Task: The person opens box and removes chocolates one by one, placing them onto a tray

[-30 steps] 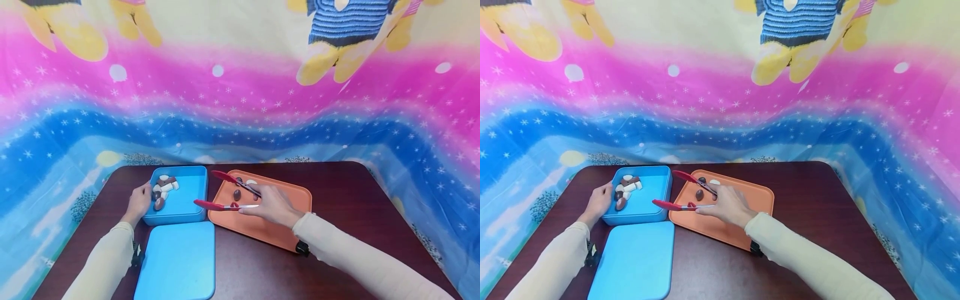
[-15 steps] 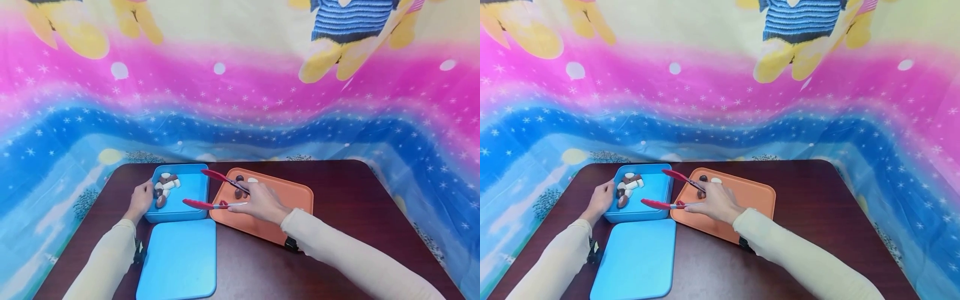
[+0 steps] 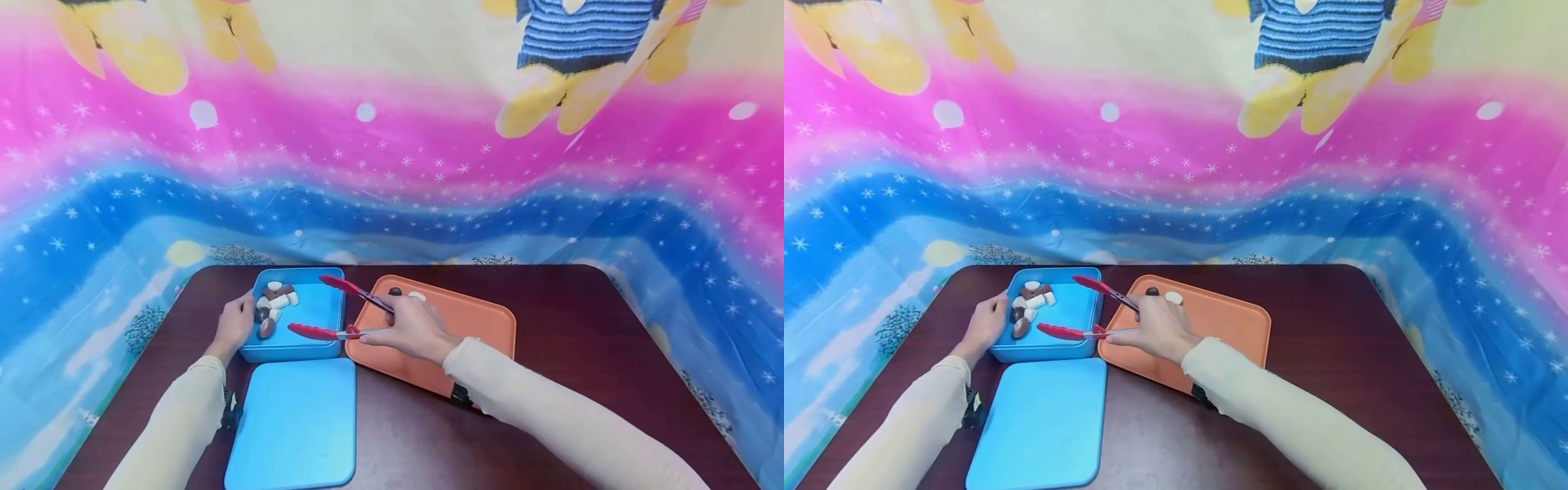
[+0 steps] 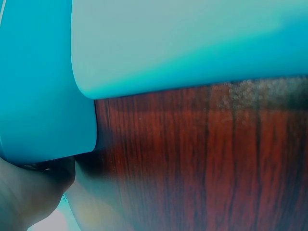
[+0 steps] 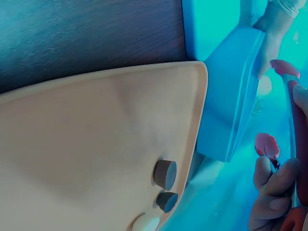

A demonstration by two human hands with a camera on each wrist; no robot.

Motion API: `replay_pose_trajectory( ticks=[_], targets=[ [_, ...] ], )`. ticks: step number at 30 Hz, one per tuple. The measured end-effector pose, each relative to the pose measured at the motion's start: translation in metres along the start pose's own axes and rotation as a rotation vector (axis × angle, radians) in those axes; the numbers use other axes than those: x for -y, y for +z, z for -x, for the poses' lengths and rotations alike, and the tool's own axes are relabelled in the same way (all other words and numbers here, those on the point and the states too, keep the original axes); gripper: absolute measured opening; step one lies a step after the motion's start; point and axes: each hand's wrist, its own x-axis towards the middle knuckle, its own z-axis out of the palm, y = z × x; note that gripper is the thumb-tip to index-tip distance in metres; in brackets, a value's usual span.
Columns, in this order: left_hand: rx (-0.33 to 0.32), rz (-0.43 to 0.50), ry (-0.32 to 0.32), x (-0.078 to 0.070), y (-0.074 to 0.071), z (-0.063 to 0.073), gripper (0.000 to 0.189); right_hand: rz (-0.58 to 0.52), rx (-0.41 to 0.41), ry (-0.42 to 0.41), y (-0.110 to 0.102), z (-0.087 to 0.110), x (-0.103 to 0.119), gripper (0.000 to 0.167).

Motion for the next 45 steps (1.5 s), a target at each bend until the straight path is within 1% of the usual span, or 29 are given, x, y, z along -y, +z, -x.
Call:
replay_pose_trajectory(
  ticks=[5, 10, 12, 16, 19, 22, 25, 30, 35, 40, 45],
  targets=[
    [0.008, 0.004, -0.005, 0.0, -0.001, 0.0, 0.059, -0.004, 0.018, -0.022, 0.008, -0.007, 0.005, 0.063],
    [0.005, 0.0, -0.001, -0.001, -0.001, 0.0, 0.059, 0.007, 0.023, -0.033, 0.015, -0.014, 0.012, 0.063],
    [0.004, 0.0, -0.001, -0.001, -0.001, 0.0, 0.059, 0.014, 0.027, -0.019, 0.017, -0.017, 0.014, 0.066],
    [-0.001, -0.001, 0.002, -0.002, -0.001, -0.001, 0.059, 0.025, 0.053, 0.03, 0.021, -0.024, 0.019, 0.082],
    [0.0, -0.001, 0.002, -0.002, -0.001, -0.001, 0.059, 0.051, 0.062, 0.05, 0.026, -0.029, 0.023, 0.086],
    [0.001, -0.002, 0.001, -0.002, -0.001, -0.001, 0.058, 0.098, 0.063, 0.051, 0.03, -0.035, 0.027, 0.085],
    [0.0, -0.006, 0.0, -0.001, -0.001, -0.002, 0.058, 0.118, 0.069, 0.063, 0.035, -0.039, 0.031, 0.082],
    [0.001, -0.008, -0.003, -0.001, -0.001, -0.001, 0.059, 0.104, 0.067, 0.096, 0.039, -0.045, 0.036, 0.078],
    [0.002, -0.004, -0.005, -0.002, -0.001, -0.002, 0.059, 0.117, 0.057, 0.102, 0.042, -0.049, 0.035, 0.074],
    [0.003, -0.007, -0.006, -0.001, -0.001, -0.002, 0.059, 0.134, 0.043, 0.098, 0.046, -0.054, 0.033, 0.065],
    [0.006, -0.009, -0.002, 0.0, -0.001, -0.001, 0.059, 0.162, 0.03, 0.102, 0.049, -0.057, 0.035, 0.053]
  ],
)
